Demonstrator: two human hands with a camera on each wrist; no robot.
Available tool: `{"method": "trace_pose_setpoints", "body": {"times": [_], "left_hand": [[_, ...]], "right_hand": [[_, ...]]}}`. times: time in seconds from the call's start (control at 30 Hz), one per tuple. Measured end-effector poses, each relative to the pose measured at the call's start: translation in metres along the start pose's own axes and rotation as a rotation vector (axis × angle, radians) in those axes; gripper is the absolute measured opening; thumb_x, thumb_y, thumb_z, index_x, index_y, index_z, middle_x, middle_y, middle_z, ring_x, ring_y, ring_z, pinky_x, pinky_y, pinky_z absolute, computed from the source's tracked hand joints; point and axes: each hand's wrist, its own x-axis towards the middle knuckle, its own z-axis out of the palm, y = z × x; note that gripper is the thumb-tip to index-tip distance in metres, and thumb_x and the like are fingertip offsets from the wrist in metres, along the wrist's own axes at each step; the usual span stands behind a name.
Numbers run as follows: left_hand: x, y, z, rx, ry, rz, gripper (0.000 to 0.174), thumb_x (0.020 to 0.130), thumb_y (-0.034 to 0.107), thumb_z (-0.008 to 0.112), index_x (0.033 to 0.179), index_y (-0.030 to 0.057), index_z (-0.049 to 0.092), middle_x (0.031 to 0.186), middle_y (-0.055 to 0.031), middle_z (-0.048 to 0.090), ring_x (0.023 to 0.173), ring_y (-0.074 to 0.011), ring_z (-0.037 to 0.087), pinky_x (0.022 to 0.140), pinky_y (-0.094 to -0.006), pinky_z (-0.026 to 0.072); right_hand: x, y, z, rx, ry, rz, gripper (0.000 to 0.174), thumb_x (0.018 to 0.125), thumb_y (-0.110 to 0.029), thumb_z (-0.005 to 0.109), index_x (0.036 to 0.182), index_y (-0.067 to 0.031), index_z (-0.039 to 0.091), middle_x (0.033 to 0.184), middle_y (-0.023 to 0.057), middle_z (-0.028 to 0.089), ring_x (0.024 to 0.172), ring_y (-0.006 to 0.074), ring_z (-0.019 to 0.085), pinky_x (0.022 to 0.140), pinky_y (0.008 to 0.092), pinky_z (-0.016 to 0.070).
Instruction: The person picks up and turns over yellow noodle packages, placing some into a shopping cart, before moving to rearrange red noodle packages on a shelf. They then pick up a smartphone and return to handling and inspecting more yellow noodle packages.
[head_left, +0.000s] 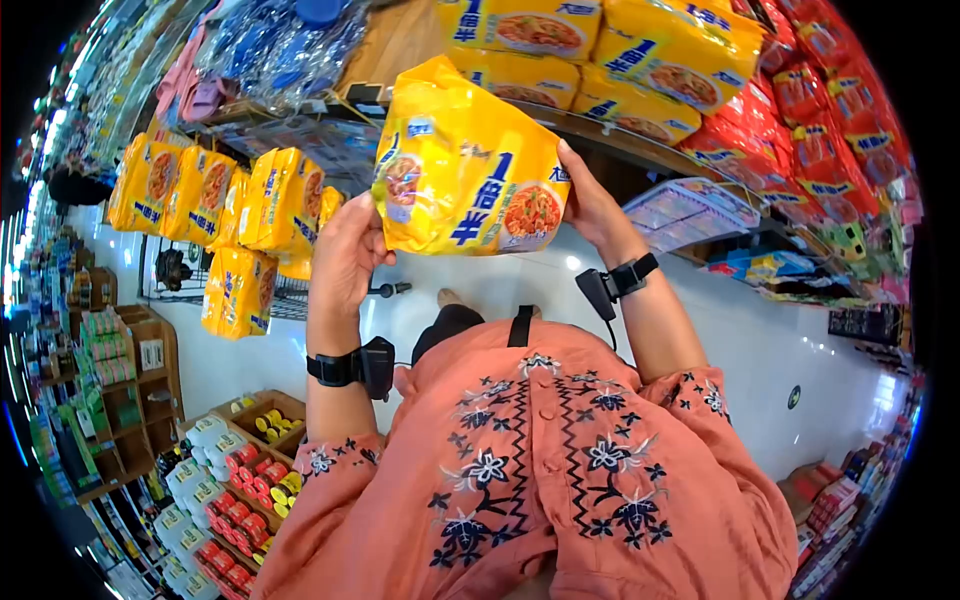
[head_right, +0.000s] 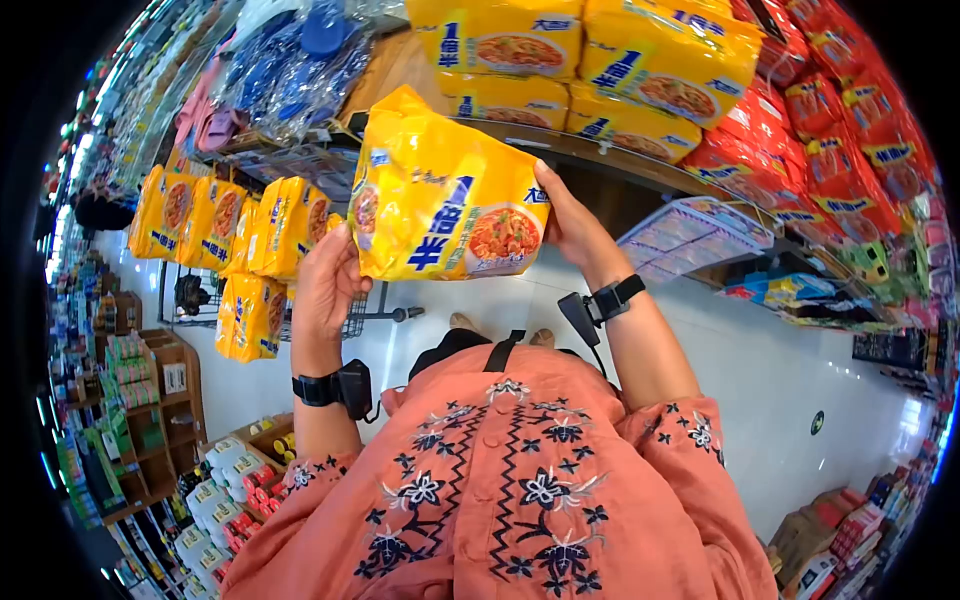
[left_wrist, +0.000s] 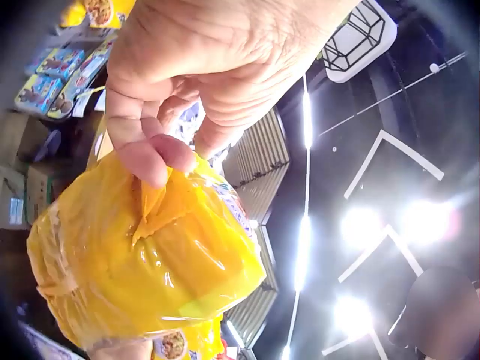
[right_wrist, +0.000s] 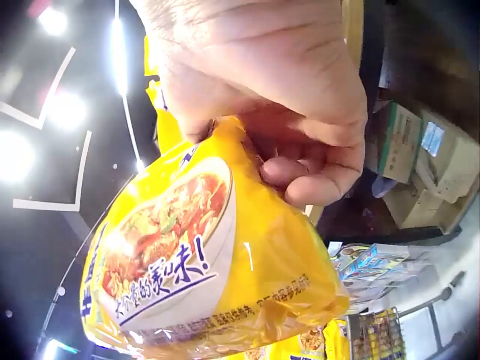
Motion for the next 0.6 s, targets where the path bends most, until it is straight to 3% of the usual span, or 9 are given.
{"method": "trace_pose_setpoints", "body": {"times": [0.07, 0.2, 0.27, 0.6], "left_hand": [[0.002, -0.007, 0.021, 0.038, -0.023, 0.020, 0.031, 0.099, 0.030, 0.059, 0.110, 0.0015, 0.060, 0.081, -0.0029, 0.064, 0.057, -0.0063, 0.059, 0.050, -0.0224, 0.0517], [0.000, -0.016, 0.066, 0.123, -0.069, -0.004, 0.032, 0.099, 0.028, 0.061, 0.114, -0.0002, 0.056, 0.084, -0.0044, 0.064, 0.056, -0.0075, 0.059, 0.050, -0.0231, 0.0524], [0.001, -0.022, 0.081, 0.173, -0.109, -0.039, 0.035, 0.096, 0.028, 0.065, 0.116, 0.0009, 0.053, 0.082, -0.0045, 0.061, 0.060, -0.0096, 0.060, 0.050, -0.0258, 0.0522], [-0.002, -0.042, 0.128, 0.291, -0.238, -0.119, 0.035, 0.098, 0.028, 0.061, 0.118, 0.0005, 0.051, 0.086, -0.0064, 0.062, 0.057, -0.0132, 0.060, 0.050, -0.0267, 0.0520]], "right_hand": [[-0.003, 0.010, -0.021, 0.112, -0.010, -0.016, 0.057, 0.102, -0.053, 0.045, 0.140, -0.0119, 0.050, 0.132, 0.0057, 0.062, 0.115, 0.0169, 0.063, 0.096, 0.0345, 0.0536], [-0.014, 0.028, -0.055, 0.238, -0.036, -0.062, 0.057, 0.104, -0.052, 0.039, 0.145, -0.0127, 0.044, 0.139, 0.0072, 0.057, 0.123, 0.0178, 0.059, 0.106, 0.0363, 0.0469], [-0.022, 0.031, -0.062, 0.226, -0.005, -0.118, 0.057, 0.104, -0.052, 0.038, 0.145, -0.0128, 0.044, 0.139, 0.0063, 0.057, 0.123, 0.0176, 0.059, 0.105, 0.0358, 0.0471], [-0.045, 0.047, -0.101, 0.311, 0.137, -0.127, 0.055, 0.104, -0.052, 0.039, 0.141, -0.0129, 0.051, 0.131, 0.0026, 0.064, 0.116, 0.0152, 0.062, 0.100, 0.0351, 0.0499]]}}
